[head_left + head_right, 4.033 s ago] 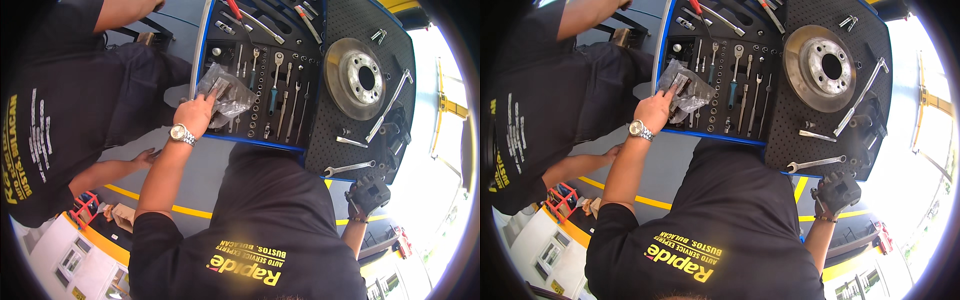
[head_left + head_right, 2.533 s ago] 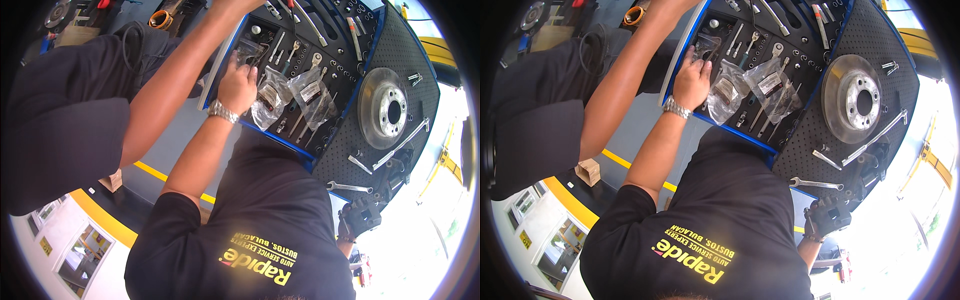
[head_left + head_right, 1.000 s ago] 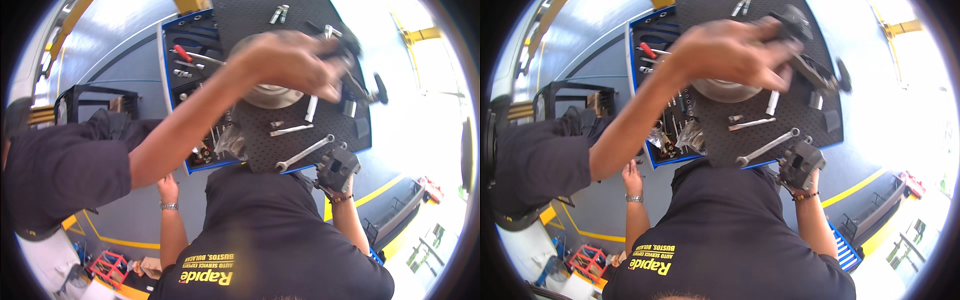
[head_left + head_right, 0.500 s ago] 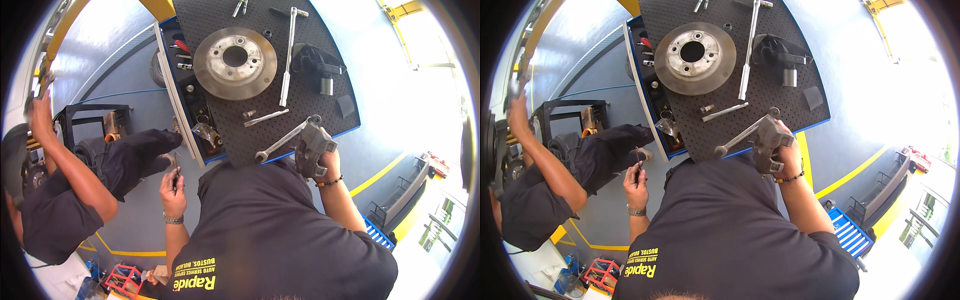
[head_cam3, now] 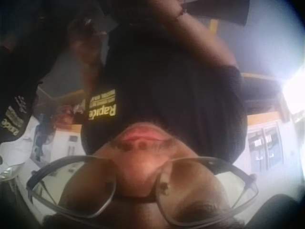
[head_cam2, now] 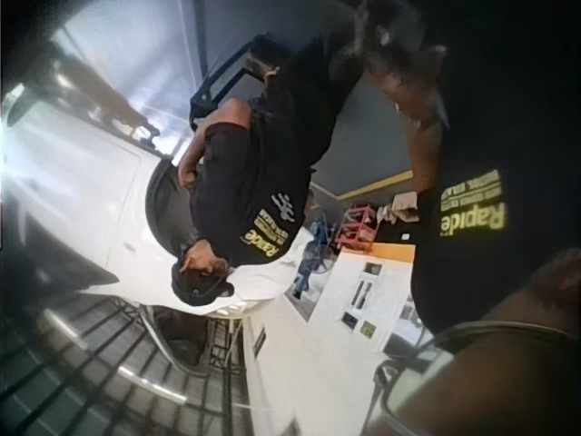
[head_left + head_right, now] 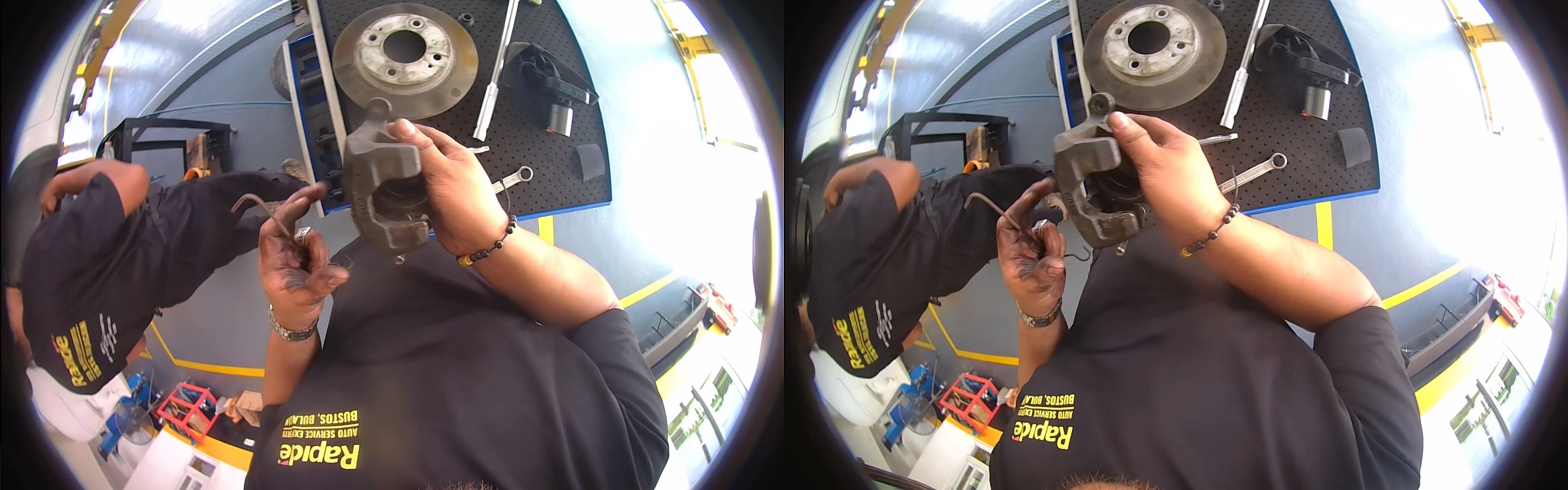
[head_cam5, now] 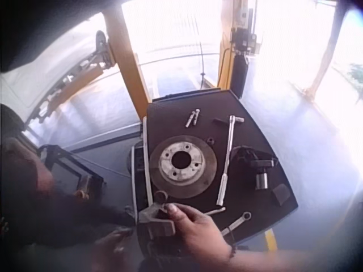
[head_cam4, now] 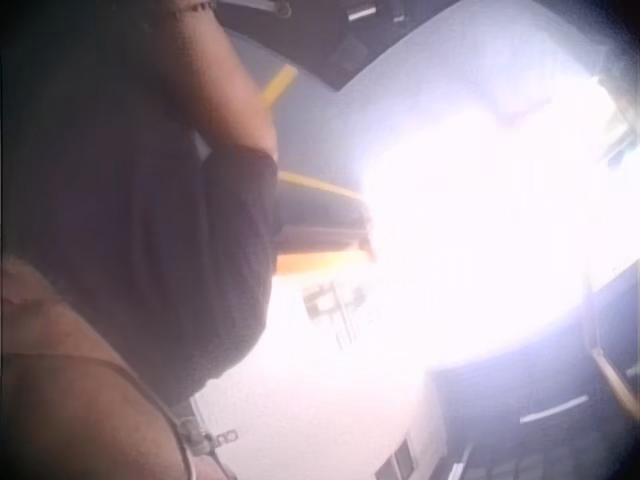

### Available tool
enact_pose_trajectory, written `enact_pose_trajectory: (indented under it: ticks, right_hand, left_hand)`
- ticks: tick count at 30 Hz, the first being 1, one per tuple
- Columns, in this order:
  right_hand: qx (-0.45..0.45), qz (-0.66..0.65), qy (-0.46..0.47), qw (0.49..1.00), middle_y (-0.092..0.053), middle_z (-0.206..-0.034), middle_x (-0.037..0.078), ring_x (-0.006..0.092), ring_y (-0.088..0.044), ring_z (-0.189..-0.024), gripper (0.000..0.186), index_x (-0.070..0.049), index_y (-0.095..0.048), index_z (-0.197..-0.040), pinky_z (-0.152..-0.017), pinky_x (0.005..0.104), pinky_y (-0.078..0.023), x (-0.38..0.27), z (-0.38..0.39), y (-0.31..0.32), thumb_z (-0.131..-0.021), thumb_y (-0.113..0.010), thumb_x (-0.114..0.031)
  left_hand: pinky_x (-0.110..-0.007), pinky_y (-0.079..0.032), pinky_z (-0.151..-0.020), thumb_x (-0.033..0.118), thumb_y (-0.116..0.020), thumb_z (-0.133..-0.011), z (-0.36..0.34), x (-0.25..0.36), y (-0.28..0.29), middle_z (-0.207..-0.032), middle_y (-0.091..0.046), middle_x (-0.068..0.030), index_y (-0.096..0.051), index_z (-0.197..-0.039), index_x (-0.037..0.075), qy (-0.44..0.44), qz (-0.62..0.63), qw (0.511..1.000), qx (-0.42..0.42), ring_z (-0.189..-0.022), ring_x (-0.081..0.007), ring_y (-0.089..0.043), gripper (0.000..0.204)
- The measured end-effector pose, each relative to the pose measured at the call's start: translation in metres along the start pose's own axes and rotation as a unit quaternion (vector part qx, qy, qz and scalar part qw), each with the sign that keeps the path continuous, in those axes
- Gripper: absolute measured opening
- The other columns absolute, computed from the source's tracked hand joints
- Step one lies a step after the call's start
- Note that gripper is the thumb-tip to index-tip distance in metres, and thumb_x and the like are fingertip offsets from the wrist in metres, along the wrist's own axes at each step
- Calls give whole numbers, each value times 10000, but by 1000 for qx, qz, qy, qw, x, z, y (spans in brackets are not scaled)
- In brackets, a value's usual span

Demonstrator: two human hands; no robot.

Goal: The person removes a brake caliper from a vehicle, then uses a hammer and screwdriver to disassemble it on a workbench. The person walks to a vise, secures a small metal component, and strikes it with a hammer to separate parts.

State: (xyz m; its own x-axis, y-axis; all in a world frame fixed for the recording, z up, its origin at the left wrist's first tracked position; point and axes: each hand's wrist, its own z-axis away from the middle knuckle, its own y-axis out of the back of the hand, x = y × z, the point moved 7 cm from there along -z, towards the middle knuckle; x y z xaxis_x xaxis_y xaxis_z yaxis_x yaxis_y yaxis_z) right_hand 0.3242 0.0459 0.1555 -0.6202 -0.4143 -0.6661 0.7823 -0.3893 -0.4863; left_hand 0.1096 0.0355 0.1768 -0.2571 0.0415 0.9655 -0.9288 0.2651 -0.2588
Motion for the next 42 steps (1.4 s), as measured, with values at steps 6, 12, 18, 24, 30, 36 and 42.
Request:
enact_pose_trajectory:
  ticks: [6, 12, 18, 24, 30, 36, 42]
  right_hand:
    - [-125, 101, 6, 987, -708, -1135, 121, 161, -693, -991, 508, 44, -610, -1320, -870, 319, -582, -7, 4, -53, -1010, -676, -353]
    - [-197, -9, -128, 972, -677, -1227, 85, 155, -644, -1095, 454, -16, -608, -1358, -890, 342, -554, 6, 27, -71, -1053, -552, -347]
    - [-254, -41, -176, 950, -647, -1269, 82, 182, -603, -1192, 459, -57, -586, -1397, -866, 384, -562, 12, 35, -74, -1045, -563, -351]
    - [-298, -79, -238, 921, -622, -1310, 99, 200, -593, -1225, 486, -21, -524, -1444, -966, 424, -551, 13, 45, -80, -1061, -558, -318]
    - [-357, -74, -236, 901, -578, -1397, 148, 248, -559, -1301, 542, 15, -408, -1517, -1092, 454, -465, 19, 48, -103, -1084, -477, -304]
    - [-405, -85, -278, 867, -604, -1350, 131, 222, -593, -1232, 510, -14, -486, -1483, -1013, 416, -517, 50, 72, -125, -1070, -547, -306]
    - [-428, -50, -315, 846, -611, -1331, 126, 222, -606, -1215, 537, -8, -495, -1470, -1006, 421, -526, 102, 133, -156, -1052, -586, -333]
  left_hand:
    - [-138, -366, -590, 332, -1001, -582, 14, 41, -12, -1391, -601, -157, -423, -1496, -52, -116, -180, 976, 41, -690, 7, -438, 1148]
    - [-133, -335, -596, 428, -981, -554, 50, 69, -18, -1313, -650, -151, -410, -1487, -106, -134, -153, 959, 199, -694, 11, -444, 1217]
    - [-147, -395, -646, 557, -963, -523, 61, 87, -30, -1382, -604, -198, -415, -1480, -117, -154, -255, 931, 210, -786, -39, -542, 1292]
    - [-393, -550, -978, 483, -1002, -545, 72, 98, -49, -1497, -464, -278, -416, -1517, -28, -221, -375, 886, 160, -1263, -358, -584, 1245]
    - [-479, -525, -1059, 323, -1020, -577, 82, 105, -46, -1502, -434, -301, -427, -1519, 8, -206, -340, 903, 163, -1333, -410, -539, 1157]
    - [-495, -520, -1070, 307, -1030, -551, 131, 114, -37, -1502, -431, -304, -443, -1499, 3, -194, -319, 894, 249, -1340, -414, -532, 1155]
    - [-361, -569, -894, 335, -1035, -545, 217, 137, -15, -1436, -525, -295, -510, -1389, -1, -217, -366, 832, 356, -1156, -285, -627, 1049]
